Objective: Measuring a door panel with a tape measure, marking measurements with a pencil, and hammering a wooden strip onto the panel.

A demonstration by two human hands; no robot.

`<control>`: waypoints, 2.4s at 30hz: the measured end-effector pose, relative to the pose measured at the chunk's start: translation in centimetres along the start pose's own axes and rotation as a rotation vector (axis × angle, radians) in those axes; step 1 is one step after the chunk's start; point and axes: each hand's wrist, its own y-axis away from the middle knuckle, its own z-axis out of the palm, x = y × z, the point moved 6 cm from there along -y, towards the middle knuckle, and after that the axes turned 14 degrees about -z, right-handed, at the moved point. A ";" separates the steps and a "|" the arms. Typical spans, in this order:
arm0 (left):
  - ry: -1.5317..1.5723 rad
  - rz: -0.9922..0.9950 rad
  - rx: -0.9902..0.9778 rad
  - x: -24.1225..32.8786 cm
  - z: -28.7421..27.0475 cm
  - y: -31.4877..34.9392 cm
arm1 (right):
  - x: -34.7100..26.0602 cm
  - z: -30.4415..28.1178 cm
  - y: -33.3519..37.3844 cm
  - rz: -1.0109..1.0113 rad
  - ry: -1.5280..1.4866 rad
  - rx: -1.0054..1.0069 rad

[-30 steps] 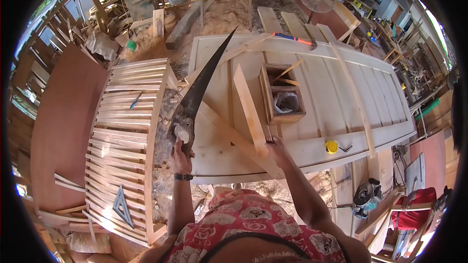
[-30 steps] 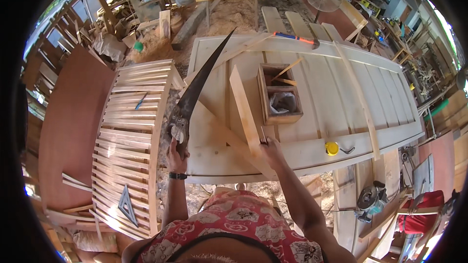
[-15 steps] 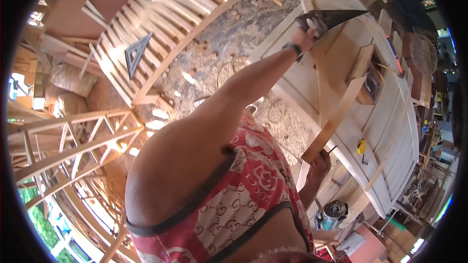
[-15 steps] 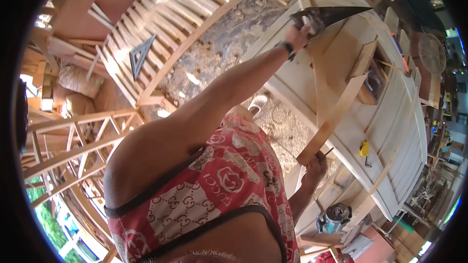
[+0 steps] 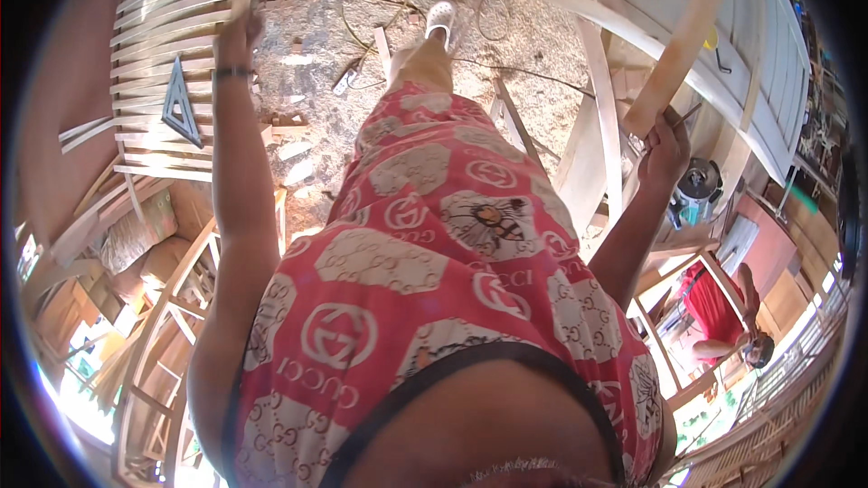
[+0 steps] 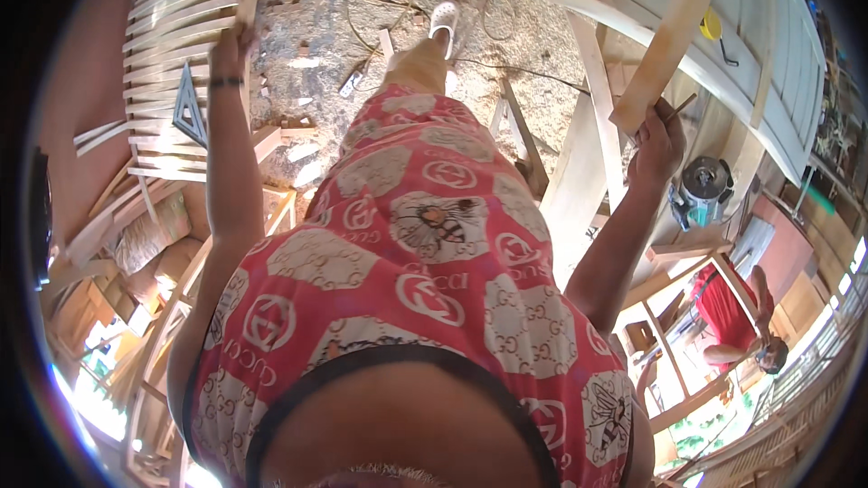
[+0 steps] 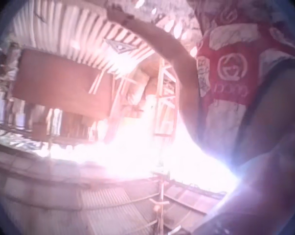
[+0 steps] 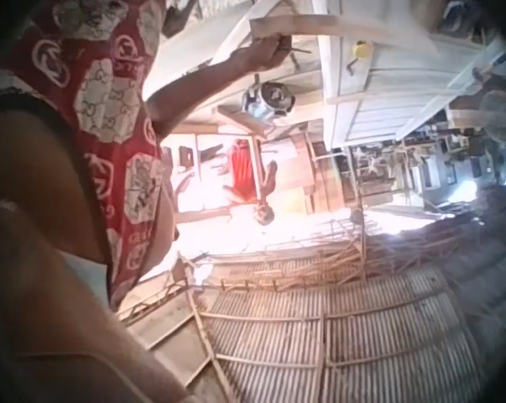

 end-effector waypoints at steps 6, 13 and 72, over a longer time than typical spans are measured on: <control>-1.055 0.099 -0.622 -21.6 10.5 16.0 | 1.3 -1.9 -1.8 0.024 -0.004 0.183; -0.629 0.123 -0.507 -25.1 10.2 17.1 | 0.3 -6.6 -3.8 -0.171 0.129 0.301; -1.024 -0.304 -0.894 2.0 9.5 -25.1 | 17.2 7.5 38.9 0.221 -0.430 1.693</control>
